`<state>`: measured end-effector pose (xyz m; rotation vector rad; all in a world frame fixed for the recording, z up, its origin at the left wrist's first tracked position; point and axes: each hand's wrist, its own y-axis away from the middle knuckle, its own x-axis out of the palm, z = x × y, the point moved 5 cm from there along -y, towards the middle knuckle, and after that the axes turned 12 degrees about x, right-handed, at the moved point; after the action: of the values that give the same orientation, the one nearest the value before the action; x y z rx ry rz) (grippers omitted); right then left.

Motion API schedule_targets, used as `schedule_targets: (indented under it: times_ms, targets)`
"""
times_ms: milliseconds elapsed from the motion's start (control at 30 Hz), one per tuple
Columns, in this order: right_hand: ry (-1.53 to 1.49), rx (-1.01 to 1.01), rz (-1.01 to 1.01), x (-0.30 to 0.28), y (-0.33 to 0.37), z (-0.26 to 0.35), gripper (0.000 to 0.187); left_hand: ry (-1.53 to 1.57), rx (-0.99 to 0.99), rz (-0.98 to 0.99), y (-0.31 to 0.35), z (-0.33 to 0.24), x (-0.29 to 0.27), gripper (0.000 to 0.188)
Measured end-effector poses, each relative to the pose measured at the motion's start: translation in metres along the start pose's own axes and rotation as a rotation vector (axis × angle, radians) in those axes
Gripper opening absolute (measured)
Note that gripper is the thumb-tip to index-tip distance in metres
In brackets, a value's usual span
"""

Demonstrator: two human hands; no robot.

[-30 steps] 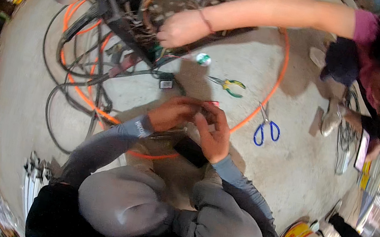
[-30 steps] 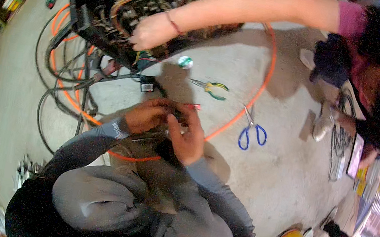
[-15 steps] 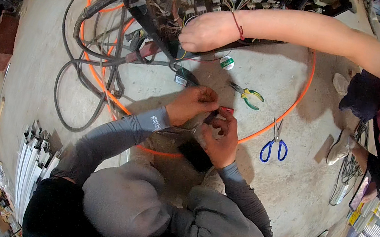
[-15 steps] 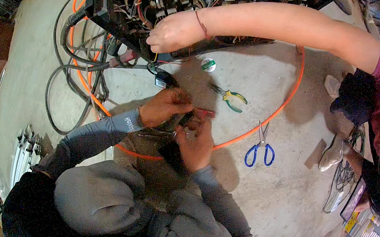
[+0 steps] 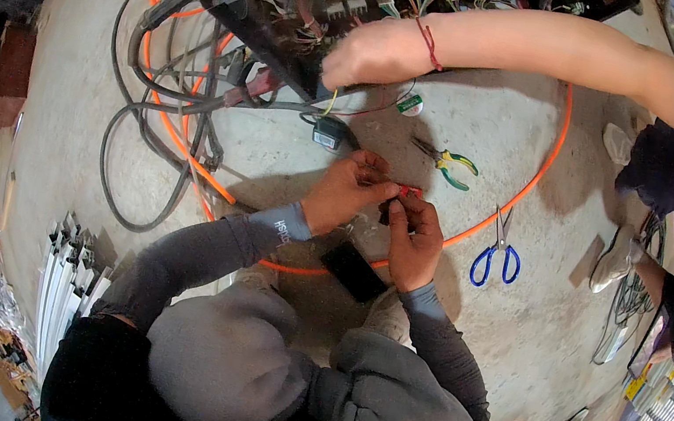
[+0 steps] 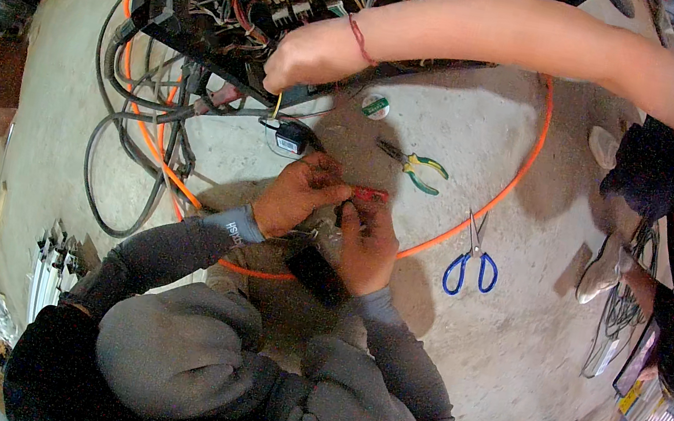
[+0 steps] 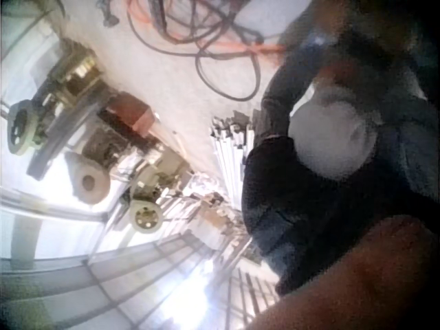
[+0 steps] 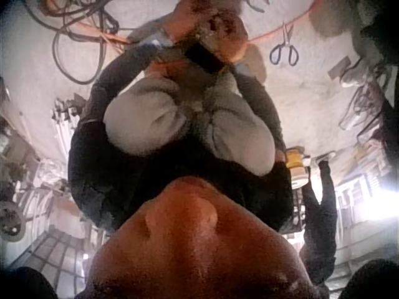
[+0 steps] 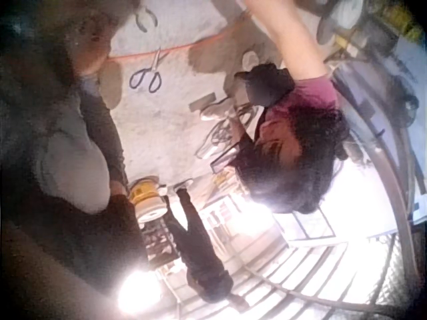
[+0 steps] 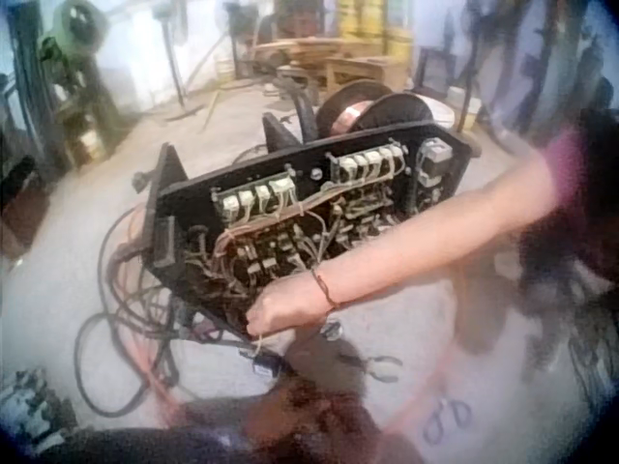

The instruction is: The person sits on the floor and works on an open electronic device, stripping wires and wrapping connections with electrical tape. Another person assists by handing over tools and components.

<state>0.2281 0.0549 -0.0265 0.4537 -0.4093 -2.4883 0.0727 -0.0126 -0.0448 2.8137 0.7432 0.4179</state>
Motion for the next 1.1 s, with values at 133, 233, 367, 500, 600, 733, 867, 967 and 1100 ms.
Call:
schedule_targets:
  times_ms: [133, 233, 367, 500, 600, 733, 867, 967, 1100]
  targets:
    - [-0.039, 0.021, 0.028, 0.004, 0.0, 0.005, 0.018, -0.092, 0.045, -0.004, 0.001, -0.006, -0.004, 0.047]
    - [0.056, -0.04, 0.003, 0.004, 0.001, 0.008, 0.017, -0.257, 0.047, 0.017, 0.002, -0.017, -0.005, 0.048]
    - [0.324, -0.202, -0.092, 0.001, 0.004, 0.019, 0.016, -0.238, 0.089, -0.02, 0.004, -0.02, 0.001, 0.05]
    - [0.416, -0.319, -0.118, 0.0, 0.006, 0.016, 0.027, -0.177, 0.01, -0.147, 0.008, -0.011, 0.0, 0.05]
    - [0.323, -0.364, -0.093, 0.0, 0.006, 0.023, 0.029, -0.002, -0.033, -0.182, 0.008, 0.0, 0.0, 0.05]
    - [0.369, -0.392, -0.122, -0.001, 0.007, 0.026, 0.031, 0.087, -0.065, -0.201, 0.007, 0.004, -0.002, 0.057]
    - [0.441, -0.509, -0.19, -0.003, 0.009, 0.032, 0.029, 0.045, -0.107, -0.215, 0.01, 0.0, 0.001, 0.056]
    - [0.485, -0.565, -0.2, -0.007, 0.007, 0.03, 0.026, 0.079, -0.178, -0.216, 0.014, -0.006, 0.008, 0.055]
    - [0.479, -0.529, -0.2, -0.008, 0.004, 0.029, 0.017, 0.149, -0.201, -0.211, 0.019, 0.007, 0.005, 0.051]
